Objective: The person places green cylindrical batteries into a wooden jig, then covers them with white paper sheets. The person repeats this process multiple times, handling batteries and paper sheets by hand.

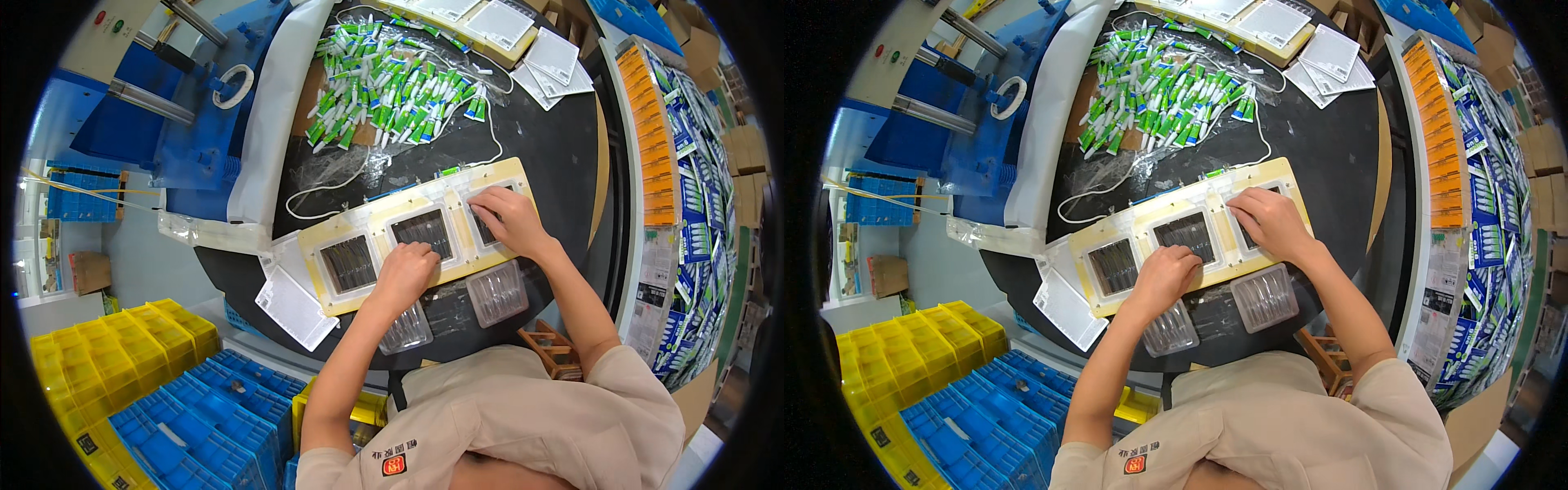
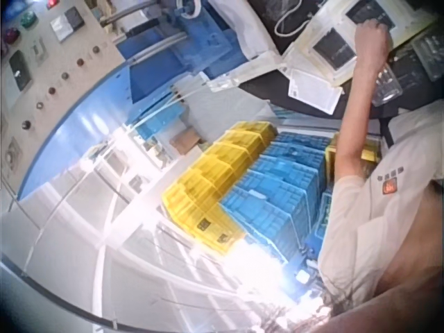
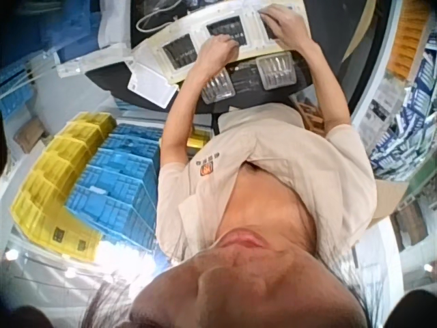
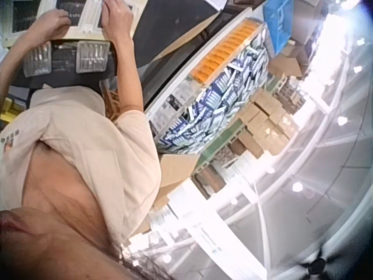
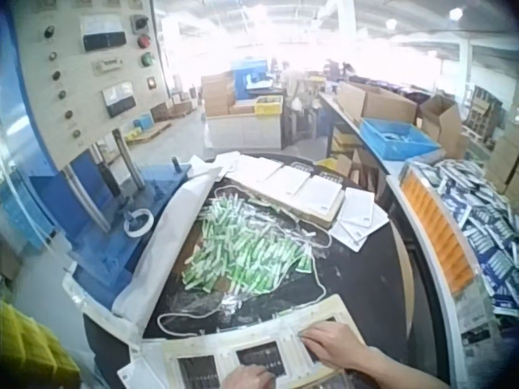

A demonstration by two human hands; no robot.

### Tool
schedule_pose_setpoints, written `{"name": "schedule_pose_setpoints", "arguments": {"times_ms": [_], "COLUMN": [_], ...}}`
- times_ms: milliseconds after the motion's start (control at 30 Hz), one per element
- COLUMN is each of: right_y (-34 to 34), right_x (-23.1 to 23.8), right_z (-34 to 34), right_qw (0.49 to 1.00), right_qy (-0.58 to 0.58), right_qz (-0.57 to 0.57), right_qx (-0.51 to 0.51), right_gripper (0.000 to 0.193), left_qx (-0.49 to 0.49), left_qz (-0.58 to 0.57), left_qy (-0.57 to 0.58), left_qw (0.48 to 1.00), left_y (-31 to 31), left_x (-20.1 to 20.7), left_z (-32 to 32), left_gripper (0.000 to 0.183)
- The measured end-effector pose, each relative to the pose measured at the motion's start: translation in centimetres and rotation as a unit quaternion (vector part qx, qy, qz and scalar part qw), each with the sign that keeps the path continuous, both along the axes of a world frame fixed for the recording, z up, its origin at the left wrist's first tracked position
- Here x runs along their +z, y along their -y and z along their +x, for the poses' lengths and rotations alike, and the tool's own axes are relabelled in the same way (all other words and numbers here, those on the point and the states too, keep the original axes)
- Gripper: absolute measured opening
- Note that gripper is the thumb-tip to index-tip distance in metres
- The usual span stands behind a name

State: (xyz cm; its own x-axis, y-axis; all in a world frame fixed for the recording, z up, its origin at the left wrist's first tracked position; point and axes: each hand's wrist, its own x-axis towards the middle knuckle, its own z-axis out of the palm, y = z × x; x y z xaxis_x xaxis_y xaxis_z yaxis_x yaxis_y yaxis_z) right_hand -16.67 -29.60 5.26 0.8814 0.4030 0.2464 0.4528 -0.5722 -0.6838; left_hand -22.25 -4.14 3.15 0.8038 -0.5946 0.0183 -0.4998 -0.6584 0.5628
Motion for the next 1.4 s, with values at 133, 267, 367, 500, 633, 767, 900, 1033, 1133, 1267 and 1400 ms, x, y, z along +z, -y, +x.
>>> {"name": "schedule_pose_setpoints", "arguments": {"times_ms": [133,267,367,500,633,767,900,1033,1133,1267,1400], "right_y": [-1.2,-4.1,-6.5,-6.7,-4.3,-1.3,0.8,1.7,1.7,1.9,2.3], "right_x": [-0.3,0.2,0.1,0.1,0.4,0.7,0.4,0.4,0.4,0.0,0.1], "right_z": [1.8,5.3,8.0,8.2,4.8,0.0,-3.3,-5.1,-5.5,-5.7,-5.9], "right_qw": [0.999,0.997,0.999,0.996,0.982,0.956,0.957,0.955,0.956,0.960,0.943], "right_qy": [-0.006,-0.068,0.020,-0.048,-0.164,-0.262,-0.259,-0.258,-0.236,-0.188,-0.225], "right_qz": [0.018,0.015,0.047,0.055,0.092,0.126,0.125,0.145,0.169,0.199,0.229], "right_qx": [-0.034,-0.018,0.008,0.050,0.030,-0.025,-0.034,-0.032,-0.032,-0.050,-0.084], "right_gripper": [0.012,0.014,0.016,0.018,0.017,0.018,0.018,0.018,0.017,0.018,0.018], "left_qx": [0.028,0.015,-0.021,-0.003,-0.050,-0.013,-0.026,-0.051,-0.003,0.075,0.139], "left_qz": [-0.041,-0.011,0.004,-0.057,0.001,0.021,0.038,0.101,0.072,0.016,-0.045], "left_qy": [-0.027,-0.011,-0.030,-0.156,-0.140,-0.183,-0.112,-0.003,-0.031,-0.088,-0.084], "left_qw": [0.998,1.000,0.999,0.986,0.989,0.983,0.993,0.994,0.997,0.993,0.986], "left_y": [-0.3,-0.5,-0.5,-0.8,-0.7,-0.2,0.0,0.2,0.1,-0.8,-1.6], "left_x": [0.4,1.2,1.0,0.9,1.5,1.9,2.2,2.9,3.8,5.5,6.8], "left_z": [-0.1,-0.3,0.6,2.4,3.2,3.5,3.0,2.0,1.6,1.5,1.6], "left_gripper": [0.007,0.009,0.010,0.015,0.023,0.020,0.010,0.009,0.010,0.007,0.010]}}
